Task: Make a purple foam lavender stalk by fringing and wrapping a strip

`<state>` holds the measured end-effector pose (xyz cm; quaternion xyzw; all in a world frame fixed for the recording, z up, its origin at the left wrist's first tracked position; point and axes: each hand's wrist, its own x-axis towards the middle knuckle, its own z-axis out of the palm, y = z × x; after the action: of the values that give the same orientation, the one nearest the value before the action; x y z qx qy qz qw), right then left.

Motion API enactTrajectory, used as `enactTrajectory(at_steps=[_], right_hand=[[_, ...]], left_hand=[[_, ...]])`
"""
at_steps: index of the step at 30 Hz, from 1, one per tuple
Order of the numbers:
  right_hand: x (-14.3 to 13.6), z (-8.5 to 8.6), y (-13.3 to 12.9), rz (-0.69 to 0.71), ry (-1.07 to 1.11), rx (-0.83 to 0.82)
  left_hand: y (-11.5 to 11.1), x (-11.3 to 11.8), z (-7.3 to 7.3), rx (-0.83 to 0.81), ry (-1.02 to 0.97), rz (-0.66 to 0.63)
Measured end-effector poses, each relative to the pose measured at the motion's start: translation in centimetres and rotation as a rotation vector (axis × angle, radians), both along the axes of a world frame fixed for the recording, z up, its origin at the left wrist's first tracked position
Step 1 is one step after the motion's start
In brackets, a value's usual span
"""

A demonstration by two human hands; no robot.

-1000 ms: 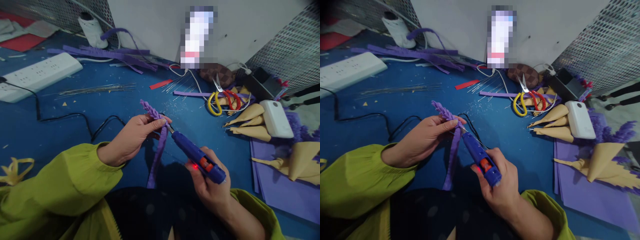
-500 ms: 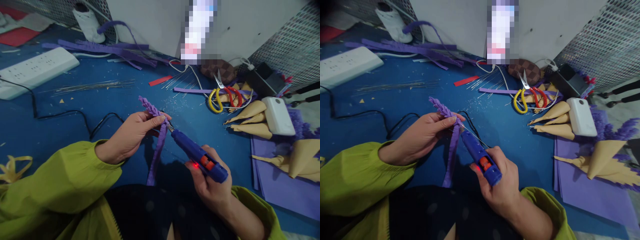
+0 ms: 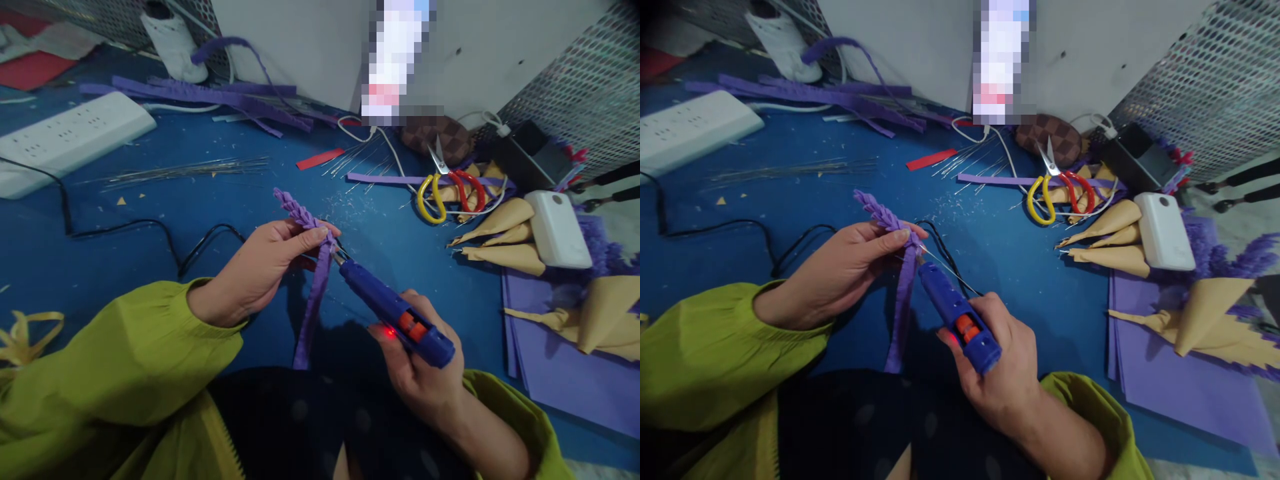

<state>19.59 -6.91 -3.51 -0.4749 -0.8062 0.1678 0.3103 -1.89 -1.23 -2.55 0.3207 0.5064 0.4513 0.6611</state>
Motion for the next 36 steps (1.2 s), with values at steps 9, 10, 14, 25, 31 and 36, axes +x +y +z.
enactTrajectory(at_steps=[9, 10, 14, 25, 31, 36], right_hand=[[0.0, -0.04, -0.19, 0.013, -0.009, -0.005], [0.01, -0.05, -0.2, 0.017, -0.011, -0.001], [0.0, 0.0, -0.16, 0.03, -0.012, 0.001], [-0.03, 0.09, -0.23, 0.038, -0.024, -0.002], [0.0, 0.11, -0.19, 0.046, -0.021, 0.005], [0.06, 0.14, -0.31, 0.059, -0.026, -0.006]], left_hand=[[0.05, -0.01, 0.04, -0.011, 0.013, 0.017], [0.07, -0.02, 0.04, -0.012, 0.013, 0.017], [0.12, -0.1, -0.01, -0.015, 0.0, 0.014], [0.2, -0.19, -0.18, -0.017, 0.001, 0.018], [0.25, -0.23, -0.31, -0.01, -0.002, 0.02], [0.27, -0.2, -0.28, -0.019, -0.001, 0.037]])
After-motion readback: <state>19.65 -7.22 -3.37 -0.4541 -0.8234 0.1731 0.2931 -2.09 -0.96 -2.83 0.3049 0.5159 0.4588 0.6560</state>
